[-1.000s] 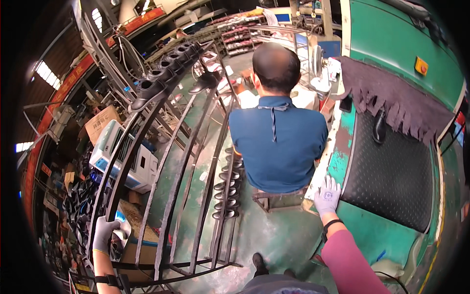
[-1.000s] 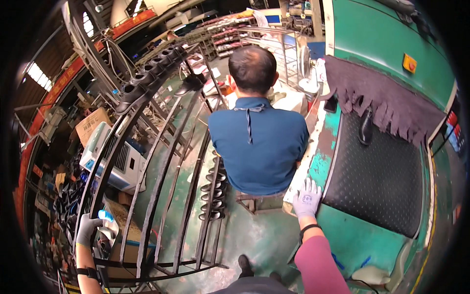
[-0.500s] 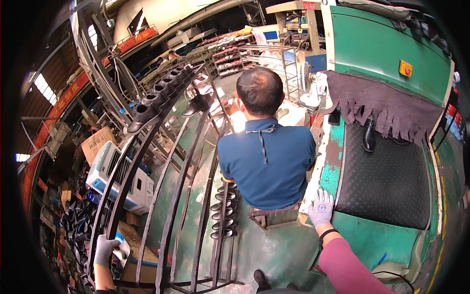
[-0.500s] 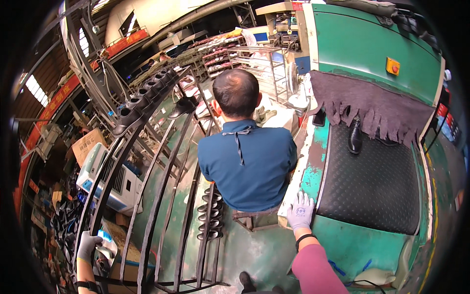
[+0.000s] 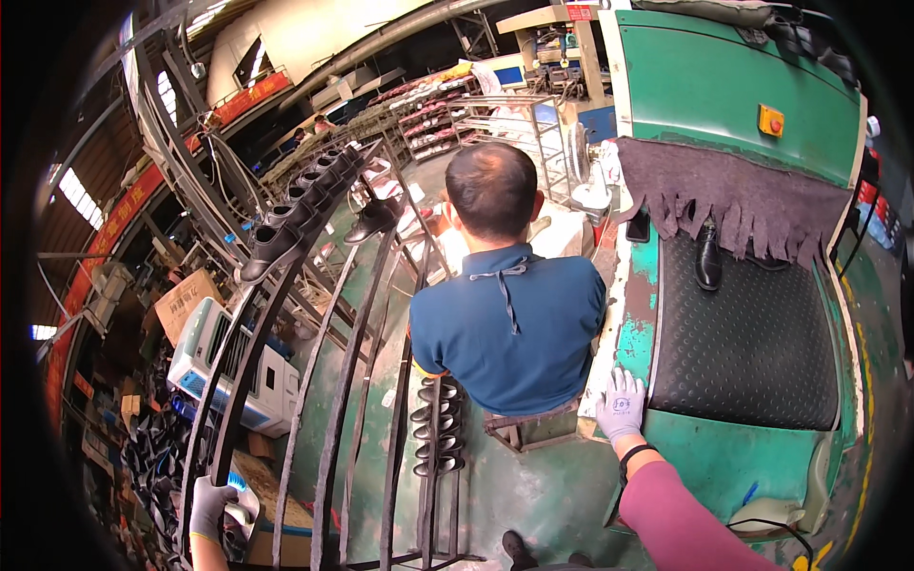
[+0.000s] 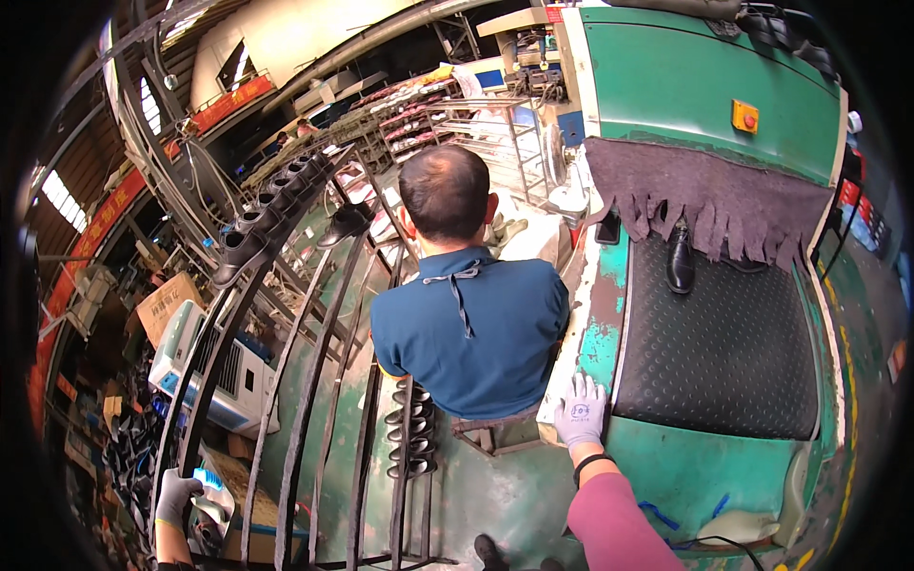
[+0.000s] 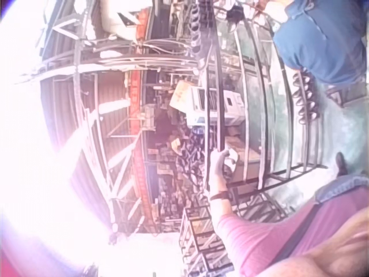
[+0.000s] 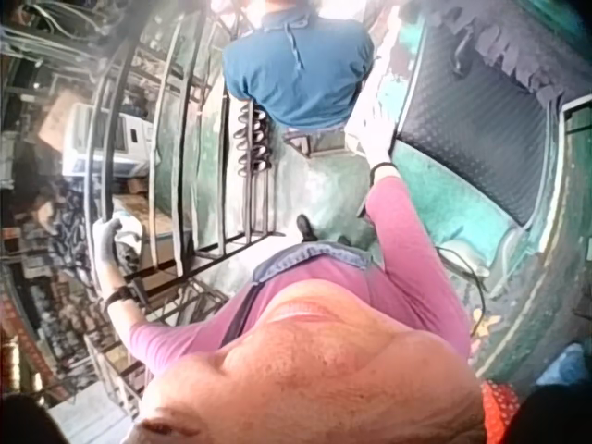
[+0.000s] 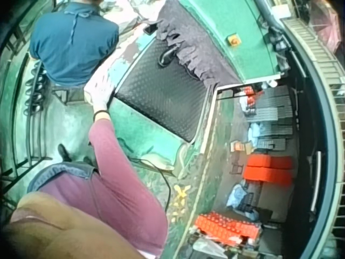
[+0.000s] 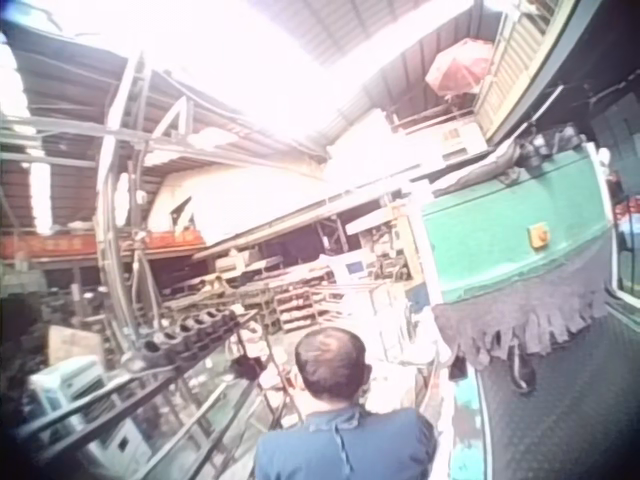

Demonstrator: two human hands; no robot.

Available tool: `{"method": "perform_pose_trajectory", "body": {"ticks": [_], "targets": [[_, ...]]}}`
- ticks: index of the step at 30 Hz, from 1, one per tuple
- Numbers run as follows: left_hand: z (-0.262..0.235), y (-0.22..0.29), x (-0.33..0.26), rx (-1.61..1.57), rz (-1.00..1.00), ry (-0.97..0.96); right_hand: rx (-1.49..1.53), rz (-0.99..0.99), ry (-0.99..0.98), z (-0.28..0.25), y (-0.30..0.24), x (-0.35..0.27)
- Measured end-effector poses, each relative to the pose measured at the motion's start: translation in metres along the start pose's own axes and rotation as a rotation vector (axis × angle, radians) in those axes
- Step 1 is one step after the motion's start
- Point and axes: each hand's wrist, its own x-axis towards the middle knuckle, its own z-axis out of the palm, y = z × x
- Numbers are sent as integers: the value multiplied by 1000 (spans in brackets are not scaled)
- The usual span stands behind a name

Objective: Inspecting shoes and placing them onto a conveyor belt in a manufacturing facility.

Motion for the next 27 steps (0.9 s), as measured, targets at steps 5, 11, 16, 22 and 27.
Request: {"method": "perform_pose_trajectory", "body": {"ticks": [5, 11, 16, 22, 27], "targets": [[0, -3, 2, 14, 38, 2, -4, -12, 30, 2, 2, -1], [1, 2, -2, 70, 45, 12, 13, -12, 25, 1, 3, -2], [3, 9, -8, 17, 16, -5, 3, 1, -34, -2, 2, -1], [1, 8, -5, 69, 4, -3, 2, -5, -20, 1, 4, -1], [0, 2, -2, 24, 14, -7, 12, -4, -7, 3, 3, 0]]}}
